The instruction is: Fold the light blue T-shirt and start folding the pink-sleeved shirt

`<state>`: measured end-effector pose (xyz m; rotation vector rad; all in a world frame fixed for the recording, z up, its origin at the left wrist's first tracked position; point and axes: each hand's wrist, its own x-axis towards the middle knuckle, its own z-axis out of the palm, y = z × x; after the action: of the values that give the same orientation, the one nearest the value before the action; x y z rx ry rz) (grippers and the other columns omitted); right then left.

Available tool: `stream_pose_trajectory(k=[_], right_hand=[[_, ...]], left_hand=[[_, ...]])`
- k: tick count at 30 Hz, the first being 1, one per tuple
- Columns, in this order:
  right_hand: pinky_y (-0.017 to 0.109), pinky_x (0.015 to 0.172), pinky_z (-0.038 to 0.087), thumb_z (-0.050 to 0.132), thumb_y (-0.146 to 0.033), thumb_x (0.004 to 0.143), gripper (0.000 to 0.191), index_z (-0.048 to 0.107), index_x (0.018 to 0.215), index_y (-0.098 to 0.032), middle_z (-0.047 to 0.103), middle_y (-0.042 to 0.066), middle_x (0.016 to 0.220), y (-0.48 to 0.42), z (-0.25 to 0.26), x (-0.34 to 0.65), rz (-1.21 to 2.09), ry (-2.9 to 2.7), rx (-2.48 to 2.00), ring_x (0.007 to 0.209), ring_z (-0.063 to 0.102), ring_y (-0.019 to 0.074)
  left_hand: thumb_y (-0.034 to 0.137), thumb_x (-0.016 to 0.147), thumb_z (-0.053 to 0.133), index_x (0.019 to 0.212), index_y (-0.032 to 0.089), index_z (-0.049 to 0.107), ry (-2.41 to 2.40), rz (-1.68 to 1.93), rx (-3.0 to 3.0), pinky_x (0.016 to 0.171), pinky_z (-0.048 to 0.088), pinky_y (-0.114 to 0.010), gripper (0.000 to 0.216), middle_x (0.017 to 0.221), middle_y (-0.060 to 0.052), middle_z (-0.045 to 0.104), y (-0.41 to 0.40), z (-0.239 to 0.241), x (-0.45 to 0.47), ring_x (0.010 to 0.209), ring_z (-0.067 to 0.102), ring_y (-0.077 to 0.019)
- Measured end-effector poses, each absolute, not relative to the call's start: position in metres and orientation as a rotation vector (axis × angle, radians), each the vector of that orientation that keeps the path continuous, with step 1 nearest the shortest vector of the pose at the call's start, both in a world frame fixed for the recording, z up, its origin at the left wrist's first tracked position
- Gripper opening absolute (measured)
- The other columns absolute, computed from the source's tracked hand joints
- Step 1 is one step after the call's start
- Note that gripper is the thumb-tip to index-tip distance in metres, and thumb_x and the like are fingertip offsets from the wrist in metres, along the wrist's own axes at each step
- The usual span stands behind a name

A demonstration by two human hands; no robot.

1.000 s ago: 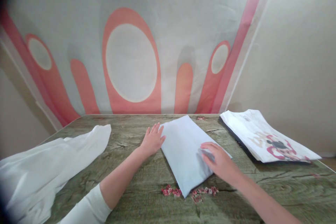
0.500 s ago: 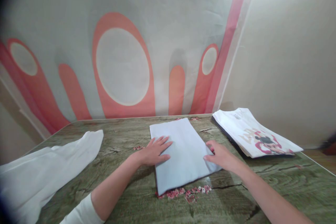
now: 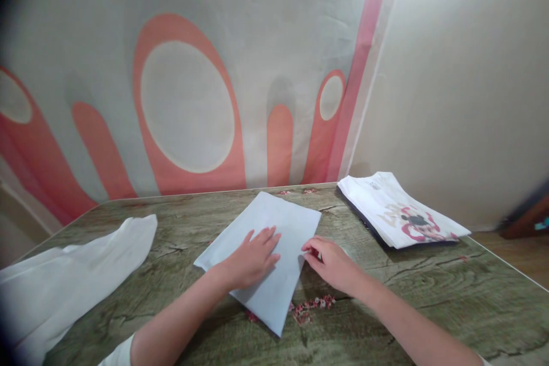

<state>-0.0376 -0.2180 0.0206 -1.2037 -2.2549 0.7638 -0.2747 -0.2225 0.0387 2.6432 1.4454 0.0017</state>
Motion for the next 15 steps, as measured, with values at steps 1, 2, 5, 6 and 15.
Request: stream_pose_trajectory(k=[1, 2, 5, 6, 15], right_hand=[[0.036, 0.086, 0.045, 0.045, -0.029, 0.088, 0.023, 0.062, 0.1, -0.018, 0.062, 0.009, 0.1, -0.216, 0.016, -0.038, 0.618, -2.265, -1.16, 0.094, 0.057, 0.0202], [0.038, 0.092, 0.042, 0.042, -0.027, 0.089, 0.026, 0.061, 0.106, -0.019, 0.06, 0.009, 0.109, -0.215, 0.011, -0.038, 0.52, -2.298, -1.116, 0.102, 0.054, 0.0208], [0.04, 0.103, 0.032, 0.035, -0.028, 0.092, 0.037, 0.05, 0.126, -0.022, 0.049, 0.008, 0.131, -0.207, -0.003, -0.033, 0.368, -2.464, -1.053, 0.121, 0.042, 0.0204], [0.041, 0.105, 0.029, 0.034, -0.03, 0.093, 0.04, 0.046, 0.131, -0.022, 0.045, 0.007, 0.136, -0.203, -0.008, -0.029, 0.338, -2.51, -1.072, 0.125, 0.038, 0.0204], [0.049, 0.106, 0.024, 0.032, -0.04, 0.092, 0.05, 0.037, 0.137, -0.02, 0.034, 0.008, 0.144, -0.144, -0.035, 0.016, 0.191, -2.371, -1.45, 0.132, 0.03, 0.0249]], left_hand=[[0.046, 0.094, 0.02, 0.141, 0.017, 0.025, 1.386, 0.017, 2.663, 0.107, 0.016, -0.05, 0.056, 0.15, -0.011, 0.017, -0.231, 0.035, -0.265, 0.137, 0.016, -0.026], [0.05, 0.094, 0.019, 0.142, 0.016, 0.024, 1.328, 0.034, 2.684, 0.108, 0.015, -0.05, 0.059, 0.15, -0.012, 0.016, -0.238, 0.031, -0.257, 0.137, 0.014, -0.0259], [0.062, 0.089, 0.019, 0.143, 0.013, 0.019, 1.2, 0.06, 2.712, 0.109, 0.01, -0.051, 0.073, 0.149, -0.014, 0.015, -0.257, 0.022, -0.243, 0.138, 0.01, -0.0267], [0.064, 0.088, 0.019, 0.144, 0.013, 0.018, 1.179, 0.06, 2.711, 0.109, 0.009, -0.052, 0.075, 0.15, -0.014, 0.014, -0.261, 0.021, -0.241, 0.138, 0.009, -0.0275], [0.054, 0.093, 0.018, 0.142, 0.03, 0.023, 0.962, -0.015, 2.707, 0.108, 0.01, -0.056, 0.055, 0.151, -0.002, 0.015, -0.278, 0.04, -0.254, 0.137, 0.008, -0.0306]])
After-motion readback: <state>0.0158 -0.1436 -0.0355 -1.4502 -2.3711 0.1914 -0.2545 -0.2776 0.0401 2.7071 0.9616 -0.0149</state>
